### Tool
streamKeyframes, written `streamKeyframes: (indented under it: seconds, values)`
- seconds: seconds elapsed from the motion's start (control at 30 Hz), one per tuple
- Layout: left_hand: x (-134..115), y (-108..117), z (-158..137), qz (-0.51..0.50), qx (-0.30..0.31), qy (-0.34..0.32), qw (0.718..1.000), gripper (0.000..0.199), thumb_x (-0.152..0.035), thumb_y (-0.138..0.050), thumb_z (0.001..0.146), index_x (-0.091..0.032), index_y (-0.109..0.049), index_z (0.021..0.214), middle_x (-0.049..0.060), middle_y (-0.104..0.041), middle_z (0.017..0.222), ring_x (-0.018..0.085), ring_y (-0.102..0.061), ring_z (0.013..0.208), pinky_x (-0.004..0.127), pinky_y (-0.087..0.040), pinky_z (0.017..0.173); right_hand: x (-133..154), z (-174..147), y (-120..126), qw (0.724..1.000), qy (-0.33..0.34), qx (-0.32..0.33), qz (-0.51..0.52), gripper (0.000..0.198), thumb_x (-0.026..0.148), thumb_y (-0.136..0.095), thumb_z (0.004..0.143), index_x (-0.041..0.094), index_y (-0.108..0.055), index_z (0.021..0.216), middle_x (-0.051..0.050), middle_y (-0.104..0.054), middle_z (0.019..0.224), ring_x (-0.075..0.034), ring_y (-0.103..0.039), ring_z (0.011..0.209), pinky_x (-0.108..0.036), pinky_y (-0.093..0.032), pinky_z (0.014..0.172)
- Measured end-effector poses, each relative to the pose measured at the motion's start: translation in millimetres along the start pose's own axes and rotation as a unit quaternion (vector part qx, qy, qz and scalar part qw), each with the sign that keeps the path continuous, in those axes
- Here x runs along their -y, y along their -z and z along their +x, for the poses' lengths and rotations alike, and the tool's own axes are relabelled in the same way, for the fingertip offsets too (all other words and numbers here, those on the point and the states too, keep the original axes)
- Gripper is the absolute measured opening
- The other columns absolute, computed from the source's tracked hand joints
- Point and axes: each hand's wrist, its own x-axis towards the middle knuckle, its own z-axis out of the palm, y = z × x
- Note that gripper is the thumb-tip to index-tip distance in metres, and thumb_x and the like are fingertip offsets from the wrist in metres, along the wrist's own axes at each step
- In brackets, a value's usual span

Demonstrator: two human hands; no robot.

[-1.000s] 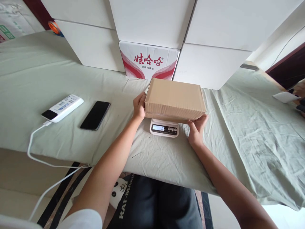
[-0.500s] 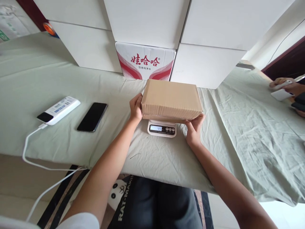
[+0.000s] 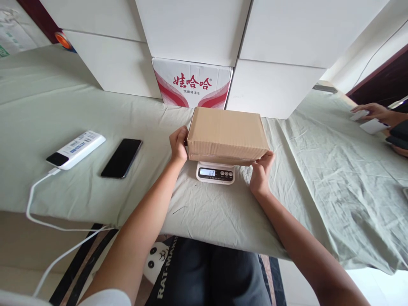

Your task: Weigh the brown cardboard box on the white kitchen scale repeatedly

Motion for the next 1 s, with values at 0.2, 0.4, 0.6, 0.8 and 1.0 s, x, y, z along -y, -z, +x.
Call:
streamKeyframes:
  seconds: [0.2, 0.4, 0.6, 0.8, 1.0]
  values:
    - [-8.7, -2.9, 6.0, -0.028, -0.084, -0.002, 0.996, 0.069, -0.067, -0.076, 0.089, -0.024, -0.029, 0.061, -0.005, -0.024, 0.062, 0.011, -0.023, 0.055, 0.029, -0.017, 0.051, 6.1, 19.0, 9.1, 0.991, -0.012, -0.128, -0.022, 0.025, 0.035, -0.062, 0.083, 0.029, -0.055, 0.106, -0.002, -0.054, 0.116, -0.021, -0.056, 0.11, -0.041, -0.045, 0.105]
    - [-4.1, -1.7, 8.2, -0.042, -0.115, 0.039, 0.992, 0.067, -0.062, -0.076, 0.086, -0.025, -0.025, 0.063, -0.007, -0.019, 0.064, 0.01, -0.018, 0.055, 0.029, -0.013, 0.051, -3.3, 27.8, 10.4, 0.981, -0.122, -0.147, -0.044, 0.017, 0.031, -0.061, 0.08, 0.027, -0.05, 0.092, 0.004, -0.053, 0.094, -0.016, -0.051, 0.088, -0.034, -0.044, 0.09]
    - [1.2, 0.2, 10.7, -0.047, -0.126, 0.065, 0.989, 0.062, -0.051, -0.075, 0.084, -0.025, -0.023, 0.062, -0.007, -0.017, 0.063, 0.009, -0.016, 0.055, 0.029, -0.01, 0.052, -9.7, 30.8, 12.0, 0.98, -0.129, -0.146, -0.041, 0.018, 0.033, -0.064, 0.079, 0.027, -0.052, 0.091, 0.005, -0.056, 0.091, -0.015, -0.053, 0.085, -0.03, -0.045, 0.084]
    - [7.4, 3.1, 13.4, -0.06, -0.132, 0.097, 0.985, 0.061, -0.042, -0.071, 0.093, -0.023, -0.022, 0.062, -0.006, -0.018, 0.062, 0.008, -0.017, 0.052, 0.028, -0.013, 0.05, -14.7, 32.3, 13.1, 0.979, -0.131, -0.148, -0.042, 0.02, 0.037, -0.066, 0.081, 0.027, -0.052, 0.092, 0.005, -0.054, 0.092, -0.015, -0.054, 0.086, -0.031, -0.046, 0.086]
    - [11.5, 4.6, 19.7, -0.07, -0.142, 0.123, 0.98, 0.062, -0.042, -0.072, 0.093, -0.024, -0.022, 0.06, -0.007, -0.018, 0.06, 0.008, -0.017, 0.049, 0.028, -0.012, 0.048, -17.9, 33.7, 11.4, 0.978, -0.136, -0.151, -0.054, 0.027, 0.044, -0.069, 0.083, 0.027, -0.05, 0.092, 0.005, -0.053, 0.091, -0.015, -0.053, 0.085, -0.031, -0.046, 0.086]
